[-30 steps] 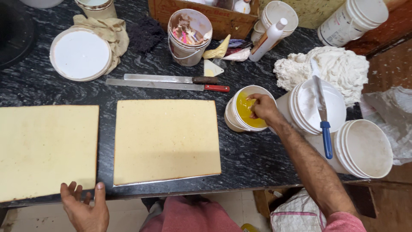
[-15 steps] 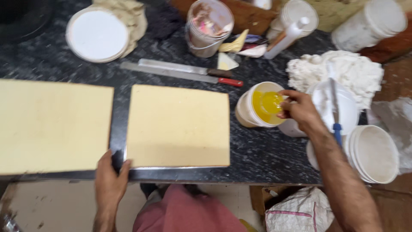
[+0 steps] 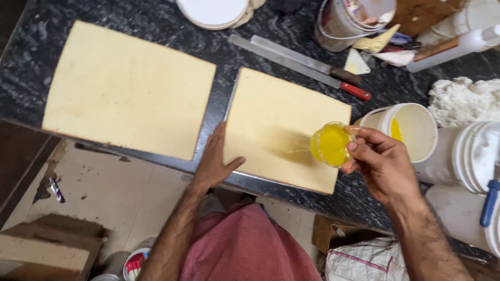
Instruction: The person spreads a white paste onto a rectangular panel using a metal spatula, then places a second panel on top. The person pours a yellow liquid onto the top panel and spreads it evenly with their hand. The person then scoops more white paste and spreads it over the yellow layer.
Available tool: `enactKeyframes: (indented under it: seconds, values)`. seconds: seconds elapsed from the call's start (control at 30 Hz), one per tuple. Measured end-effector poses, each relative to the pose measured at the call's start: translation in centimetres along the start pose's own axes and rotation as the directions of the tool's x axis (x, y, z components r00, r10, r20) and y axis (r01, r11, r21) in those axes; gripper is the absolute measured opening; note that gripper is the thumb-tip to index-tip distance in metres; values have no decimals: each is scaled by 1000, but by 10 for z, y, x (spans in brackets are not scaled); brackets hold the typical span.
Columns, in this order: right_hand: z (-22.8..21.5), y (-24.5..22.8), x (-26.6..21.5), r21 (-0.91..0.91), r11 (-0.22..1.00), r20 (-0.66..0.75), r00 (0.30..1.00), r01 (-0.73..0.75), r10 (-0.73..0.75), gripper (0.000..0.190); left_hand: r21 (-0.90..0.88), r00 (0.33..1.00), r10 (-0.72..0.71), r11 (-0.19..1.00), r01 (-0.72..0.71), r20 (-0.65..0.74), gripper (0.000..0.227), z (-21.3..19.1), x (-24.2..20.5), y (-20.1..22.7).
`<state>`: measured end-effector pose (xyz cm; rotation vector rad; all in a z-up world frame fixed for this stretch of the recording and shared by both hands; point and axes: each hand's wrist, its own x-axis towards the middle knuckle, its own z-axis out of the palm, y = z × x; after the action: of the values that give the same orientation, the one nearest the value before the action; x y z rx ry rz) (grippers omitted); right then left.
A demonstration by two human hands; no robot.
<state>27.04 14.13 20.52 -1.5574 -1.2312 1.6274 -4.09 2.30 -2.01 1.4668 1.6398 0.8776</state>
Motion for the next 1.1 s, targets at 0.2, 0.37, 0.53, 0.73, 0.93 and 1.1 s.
enactKeyframes:
  seconds: [0.2, 0.37, 0.53, 0.73, 0.93, 1.1]
  values:
    - [62, -1, -2, 5, 1000, 24, 1000, 0, 0, 35, 60, 992, 120, 991, -121, 26, 117, 2, 19, -14]
    - [91, -7, 3, -76, 996, 20, 999, 39, -38, 36, 125, 987, 148, 980, -155, 66, 122, 0, 27, -17]
    - [106, -14, 12, -96, 993, 5, 998, 64, -64, 37, 159, 983, 167, 971, -178, 76, 126, -4, 36, -14]
    - [112, -27, 29, -90, 993, -14, 997, 77, -78, 35, 159, 980, 193, 967, -199, 52, 125, -7, 55, -13]
    - [114, -43, 56, -109, 984, -36, 989, 142, -147, 34, 179, 977, 211, 960, -215, 40, 121, -10, 80, -12]
    - [114, -52, 80, -137, 975, -44, 983, 173, -180, 34, 235, 978, 209, 949, -209, 26, 119, -11, 109, -9]
